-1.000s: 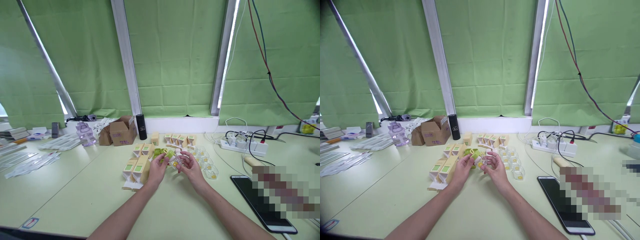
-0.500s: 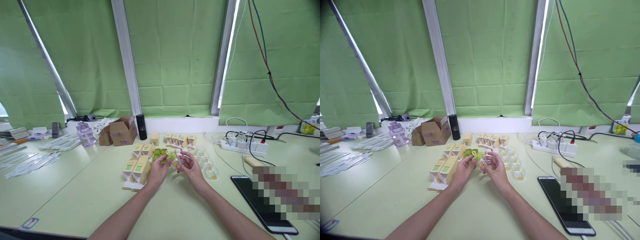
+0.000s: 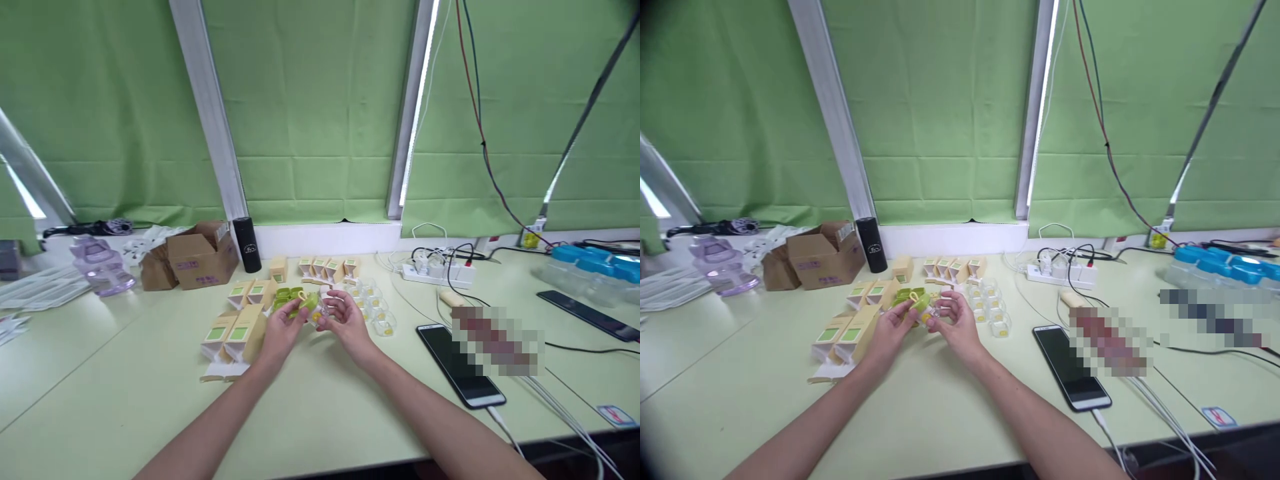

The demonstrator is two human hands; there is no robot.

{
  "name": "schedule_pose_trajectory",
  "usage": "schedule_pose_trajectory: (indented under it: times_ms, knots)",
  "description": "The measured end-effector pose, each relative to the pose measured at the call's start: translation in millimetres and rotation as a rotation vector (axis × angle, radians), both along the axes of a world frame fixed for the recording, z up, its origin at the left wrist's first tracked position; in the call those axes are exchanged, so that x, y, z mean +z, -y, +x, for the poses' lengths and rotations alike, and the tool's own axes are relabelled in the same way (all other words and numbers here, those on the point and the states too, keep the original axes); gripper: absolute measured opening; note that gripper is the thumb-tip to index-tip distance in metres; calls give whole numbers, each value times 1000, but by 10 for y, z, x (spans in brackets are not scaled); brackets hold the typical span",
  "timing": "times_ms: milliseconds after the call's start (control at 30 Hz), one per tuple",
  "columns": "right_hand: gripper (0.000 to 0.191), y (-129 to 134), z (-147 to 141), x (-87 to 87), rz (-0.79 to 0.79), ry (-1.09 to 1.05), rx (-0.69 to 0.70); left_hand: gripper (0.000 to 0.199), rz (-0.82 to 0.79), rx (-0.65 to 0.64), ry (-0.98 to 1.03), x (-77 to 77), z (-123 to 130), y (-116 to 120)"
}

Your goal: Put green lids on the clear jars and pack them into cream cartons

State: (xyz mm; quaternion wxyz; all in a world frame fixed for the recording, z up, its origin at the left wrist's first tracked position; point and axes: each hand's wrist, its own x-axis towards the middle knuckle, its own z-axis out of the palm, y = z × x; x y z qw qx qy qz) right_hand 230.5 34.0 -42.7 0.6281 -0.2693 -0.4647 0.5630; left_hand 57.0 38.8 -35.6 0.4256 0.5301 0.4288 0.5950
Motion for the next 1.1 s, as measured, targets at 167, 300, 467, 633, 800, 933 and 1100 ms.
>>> schedule_pose_trajectory:
  times_ms: [167,300,467,633,800,933,1100]
  knots:
    - [69,-6,10,14,-7,-13,9,71,-3,3,2,-1,0,-16]
    - [67,-20,7,-3,4,-20,15,69,3,-14,1,20,5,-10]
    - [67,-37,4,-28,14,-3,0,67,14,-39,11,31,12,2]
    - [68,-48,9,-37,20,24,-11,67,22,-51,11,28,21,6]
    - [67,-23,12,-43,29,31,4,68,42,-56,-13,58,30,28]
    - [65,-3,10,-60,56,48,16,68,39,-64,-38,73,24,23]
    - [63,-6,22,-62,82,57,20,64,44,-69,-110,111,18,-3]
